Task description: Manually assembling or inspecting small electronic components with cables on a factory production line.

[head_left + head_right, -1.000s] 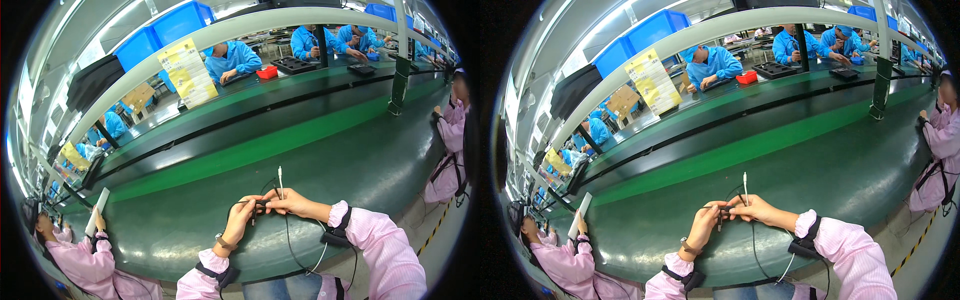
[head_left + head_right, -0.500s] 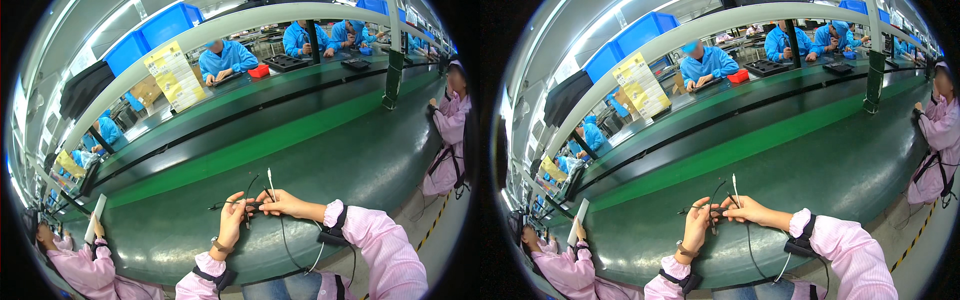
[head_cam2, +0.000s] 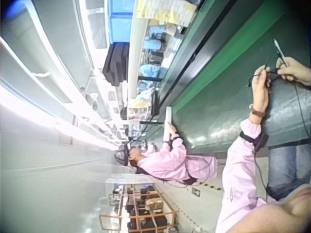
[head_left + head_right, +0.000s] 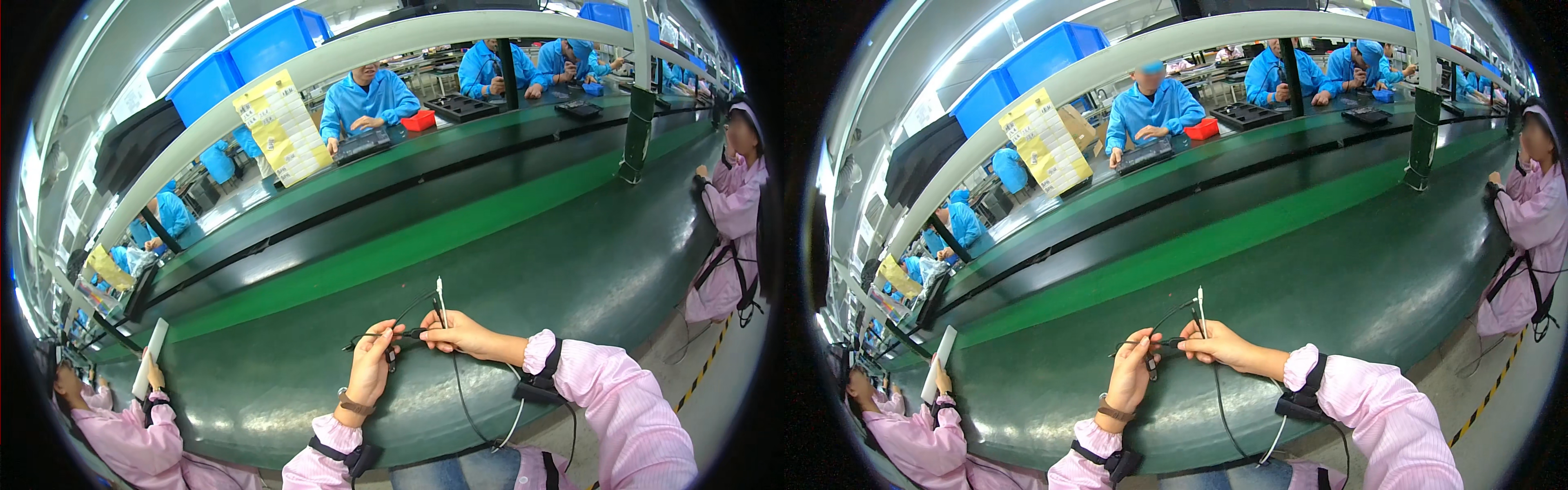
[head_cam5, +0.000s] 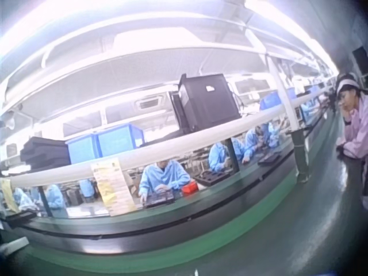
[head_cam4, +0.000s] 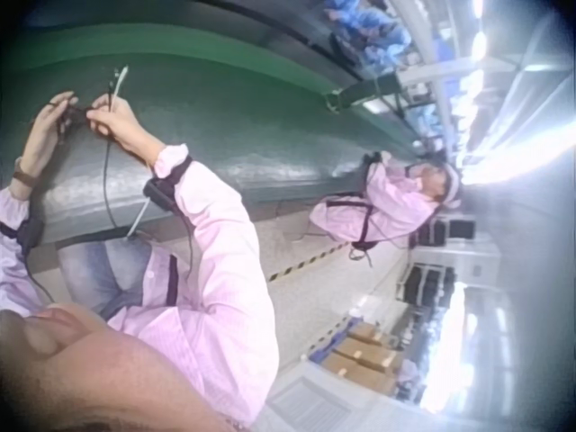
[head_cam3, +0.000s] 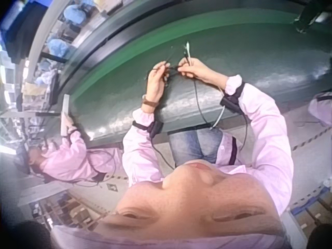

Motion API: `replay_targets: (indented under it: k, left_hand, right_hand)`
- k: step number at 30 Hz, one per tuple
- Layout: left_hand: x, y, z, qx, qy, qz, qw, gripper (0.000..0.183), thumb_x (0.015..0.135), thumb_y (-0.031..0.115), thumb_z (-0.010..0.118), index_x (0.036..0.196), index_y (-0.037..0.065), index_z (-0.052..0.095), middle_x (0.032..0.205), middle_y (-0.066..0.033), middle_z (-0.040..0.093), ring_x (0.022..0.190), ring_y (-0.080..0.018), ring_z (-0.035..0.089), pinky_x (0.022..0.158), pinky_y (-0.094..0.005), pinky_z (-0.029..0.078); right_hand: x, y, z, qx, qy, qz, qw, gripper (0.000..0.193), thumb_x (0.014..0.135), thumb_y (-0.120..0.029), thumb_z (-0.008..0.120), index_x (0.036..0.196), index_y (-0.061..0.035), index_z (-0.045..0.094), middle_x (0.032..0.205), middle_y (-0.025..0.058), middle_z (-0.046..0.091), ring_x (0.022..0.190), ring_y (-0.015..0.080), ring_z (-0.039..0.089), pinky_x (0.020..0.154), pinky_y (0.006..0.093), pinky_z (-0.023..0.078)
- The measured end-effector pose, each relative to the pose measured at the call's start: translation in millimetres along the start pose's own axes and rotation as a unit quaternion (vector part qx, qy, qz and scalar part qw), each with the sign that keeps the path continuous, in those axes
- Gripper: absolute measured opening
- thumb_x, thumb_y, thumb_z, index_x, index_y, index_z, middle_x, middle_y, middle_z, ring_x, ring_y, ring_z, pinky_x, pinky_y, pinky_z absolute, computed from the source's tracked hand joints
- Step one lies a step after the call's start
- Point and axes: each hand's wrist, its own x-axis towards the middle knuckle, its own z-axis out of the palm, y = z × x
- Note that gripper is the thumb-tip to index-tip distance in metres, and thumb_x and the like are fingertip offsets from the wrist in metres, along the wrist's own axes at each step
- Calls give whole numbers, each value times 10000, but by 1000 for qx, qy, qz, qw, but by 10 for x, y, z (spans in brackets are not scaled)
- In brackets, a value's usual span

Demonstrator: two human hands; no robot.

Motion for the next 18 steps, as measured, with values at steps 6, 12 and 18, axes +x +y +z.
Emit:
replay_targets:
  k: [6, 12, 18]
  left_hand:
    - [-50, 83, 66, 18, -55, -15, 998, 268, 945, 209, 536, 1148, 39, 575, 1077, -50, 620, 937, -111, 557, 767, -270, 461]
    - [-42, 31, 104, 20, -101, -88, 991, 259, 953, 232, 521, 1112, 35, 576, 914, -30, 587, 855, -118, 554, 722, -271, 457]
    - [-83, 76, 163, 64, -163, -113, 978, 238, 932, 246, 534, 1038, 36, 567, 764, -38, 534, 700, -130, 523, 621, -265, 439]
  right_hand:
    - [-1, 12, 6, 77, 26, -23, 996, 230, 858, -75, 648, 1037, -28, 510, 722, 17, 554, 491, 53, 432, 436, 200, 310]
    - [-17, 87, -101, 94, 44, -50, 993, 245, 858, -70, 647, 1054, -16, 511, 731, 19, 551, 493, 49, 424, 431, 204, 296]
    - [41, 157, -133, 158, 24, -44, 986, 358, 868, -81, 638, 1172, 9, 471, 800, 28, 589, 504, 39, 398, 434, 192, 284]
